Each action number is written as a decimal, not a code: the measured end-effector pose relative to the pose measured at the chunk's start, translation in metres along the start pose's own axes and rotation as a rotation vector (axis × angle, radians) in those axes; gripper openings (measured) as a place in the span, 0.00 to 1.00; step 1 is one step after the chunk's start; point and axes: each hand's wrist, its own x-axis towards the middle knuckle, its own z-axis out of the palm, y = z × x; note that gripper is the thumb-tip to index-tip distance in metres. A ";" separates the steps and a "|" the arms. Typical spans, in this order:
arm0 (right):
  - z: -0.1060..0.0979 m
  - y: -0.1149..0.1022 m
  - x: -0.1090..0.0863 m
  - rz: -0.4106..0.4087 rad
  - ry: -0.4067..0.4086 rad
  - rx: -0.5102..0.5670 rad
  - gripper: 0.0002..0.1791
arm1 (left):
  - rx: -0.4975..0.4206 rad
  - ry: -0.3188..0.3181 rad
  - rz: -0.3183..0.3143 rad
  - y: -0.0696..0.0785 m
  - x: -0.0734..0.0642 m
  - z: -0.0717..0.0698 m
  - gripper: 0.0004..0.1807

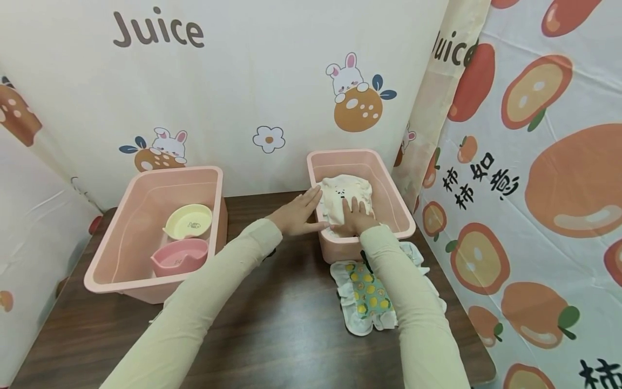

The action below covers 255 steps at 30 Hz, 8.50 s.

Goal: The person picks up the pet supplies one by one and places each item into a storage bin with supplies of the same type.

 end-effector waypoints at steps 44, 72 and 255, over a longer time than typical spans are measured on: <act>-0.002 0.055 -0.111 -0.475 0.403 0.155 0.44 | -0.025 -0.021 -0.032 0.003 -0.001 -0.001 0.52; 0.095 0.075 -0.169 -0.352 0.622 0.100 0.47 | -0.033 -0.042 -0.050 0.002 -0.002 -0.002 0.53; -0.082 0.015 -0.036 0.243 0.520 0.377 0.45 | -0.041 -0.051 -0.026 0.002 0.001 -0.002 0.53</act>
